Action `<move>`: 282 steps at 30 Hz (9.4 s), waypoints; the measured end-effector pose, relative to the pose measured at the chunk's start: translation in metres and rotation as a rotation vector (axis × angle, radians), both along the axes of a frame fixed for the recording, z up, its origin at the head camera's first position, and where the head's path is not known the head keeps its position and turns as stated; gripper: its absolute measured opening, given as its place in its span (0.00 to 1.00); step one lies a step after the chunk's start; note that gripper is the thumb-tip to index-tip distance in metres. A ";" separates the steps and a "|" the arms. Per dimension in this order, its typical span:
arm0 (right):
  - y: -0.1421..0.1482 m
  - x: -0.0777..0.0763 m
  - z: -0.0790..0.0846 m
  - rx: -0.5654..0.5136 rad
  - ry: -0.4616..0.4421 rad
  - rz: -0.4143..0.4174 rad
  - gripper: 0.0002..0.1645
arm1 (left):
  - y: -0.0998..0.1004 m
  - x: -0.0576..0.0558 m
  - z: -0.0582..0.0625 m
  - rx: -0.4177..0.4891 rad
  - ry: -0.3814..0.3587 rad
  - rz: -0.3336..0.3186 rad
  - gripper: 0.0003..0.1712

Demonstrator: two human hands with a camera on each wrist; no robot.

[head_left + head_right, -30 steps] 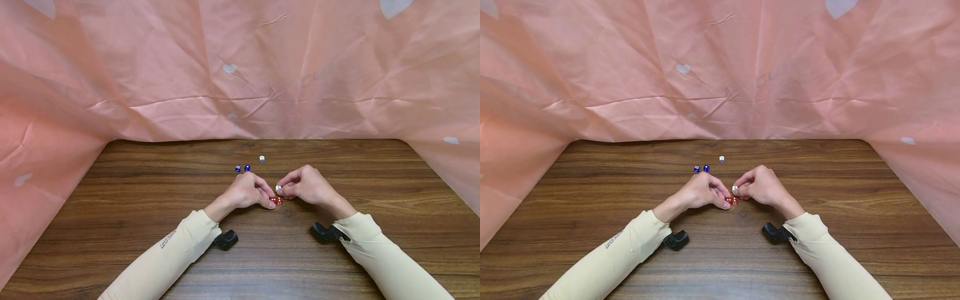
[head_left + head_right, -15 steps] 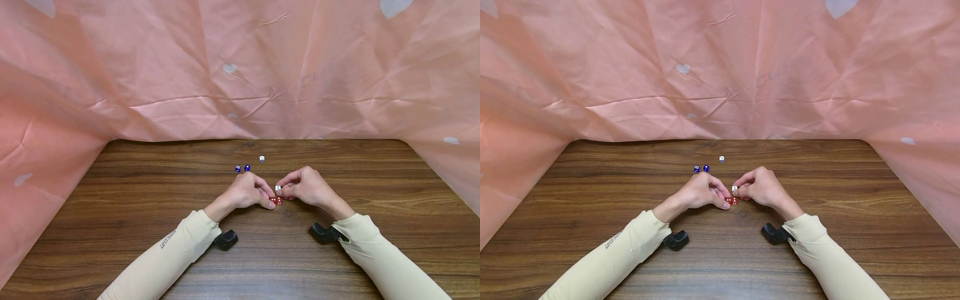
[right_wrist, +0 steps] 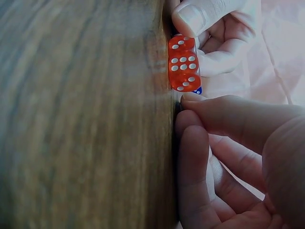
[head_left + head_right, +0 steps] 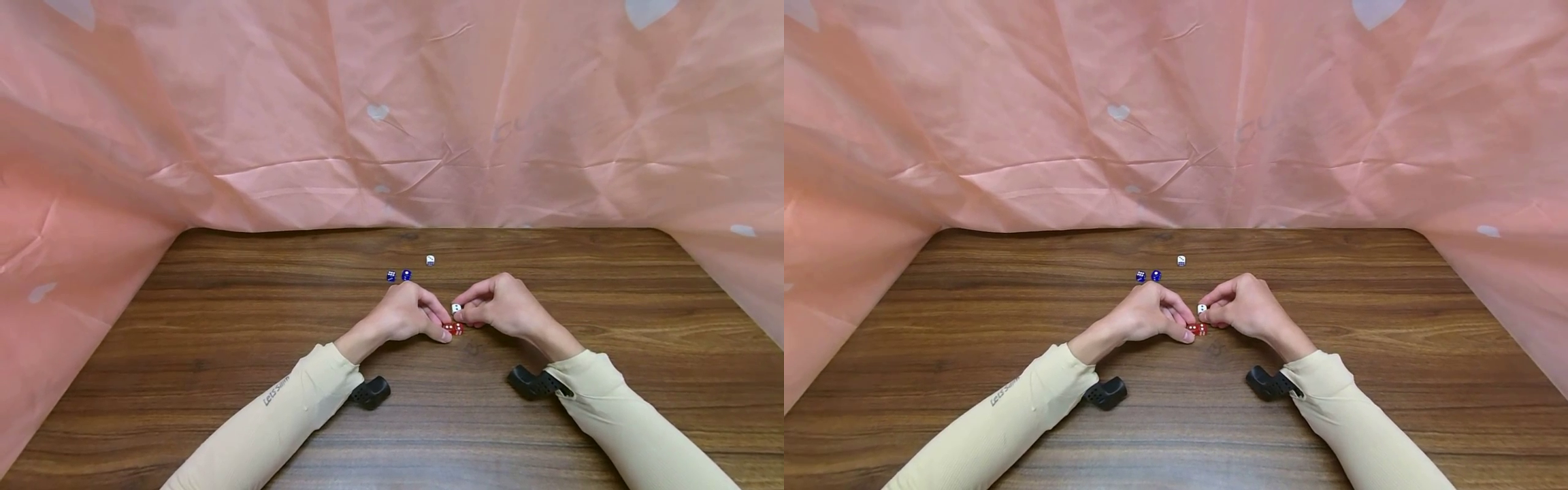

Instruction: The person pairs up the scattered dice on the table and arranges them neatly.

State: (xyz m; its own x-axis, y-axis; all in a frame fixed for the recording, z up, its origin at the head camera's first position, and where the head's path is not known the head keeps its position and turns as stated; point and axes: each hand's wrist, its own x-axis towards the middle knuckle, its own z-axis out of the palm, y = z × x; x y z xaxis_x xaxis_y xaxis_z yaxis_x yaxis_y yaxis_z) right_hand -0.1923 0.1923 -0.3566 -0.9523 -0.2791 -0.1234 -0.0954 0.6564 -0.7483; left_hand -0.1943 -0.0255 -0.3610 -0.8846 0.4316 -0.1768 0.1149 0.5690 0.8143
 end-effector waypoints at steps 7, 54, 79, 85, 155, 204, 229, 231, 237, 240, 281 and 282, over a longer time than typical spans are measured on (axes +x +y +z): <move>0.001 0.001 0.000 -0.007 0.000 0.006 0.13 | 0.000 0.001 0.000 0.007 -0.004 -0.004 0.12; 0.003 -0.002 -0.003 -0.015 -0.004 0.008 0.13 | -0.001 -0.001 0.000 0.032 -0.034 -0.014 0.12; 0.003 -0.004 -0.003 -0.004 0.004 0.019 0.13 | -0.007 -0.004 0.009 0.140 -0.044 0.030 0.09; 0.004 -0.004 -0.002 -0.019 -0.001 0.027 0.12 | -0.014 -0.016 0.024 0.060 0.202 0.144 0.10; 0.004 -0.001 -0.004 -0.014 0.008 0.006 0.12 | 0.006 -0.088 0.007 -0.220 0.256 0.314 0.11; 0.003 0.000 -0.005 -0.051 -0.013 0.008 0.11 | -0.004 -0.027 0.018 -0.085 0.214 0.163 0.08; 0.000 -0.001 -0.005 -0.068 -0.008 0.013 0.10 | 0.001 -0.022 0.009 -0.090 0.067 0.051 0.09; 0.000 -0.001 -0.005 -0.069 -0.012 0.009 0.10 | 0.001 -0.022 0.008 -0.083 0.067 0.049 0.09; 0.003 0.000 -0.005 -0.068 -0.014 0.006 0.11 | 0.004 -0.023 0.004 -0.059 0.072 0.037 0.09; 0.005 0.001 -0.005 -0.057 -0.008 0.003 0.11 | 0.007 -0.022 0.002 -0.046 0.071 0.026 0.09; 0.002 -0.002 -0.004 -0.070 -0.043 -0.001 0.16 | 0.001 -0.020 0.003 -0.036 0.070 0.047 0.10; 0.002 -0.002 -0.004 -0.075 -0.047 0.000 0.16 | 0.001 -0.020 0.003 -0.037 0.071 0.048 0.09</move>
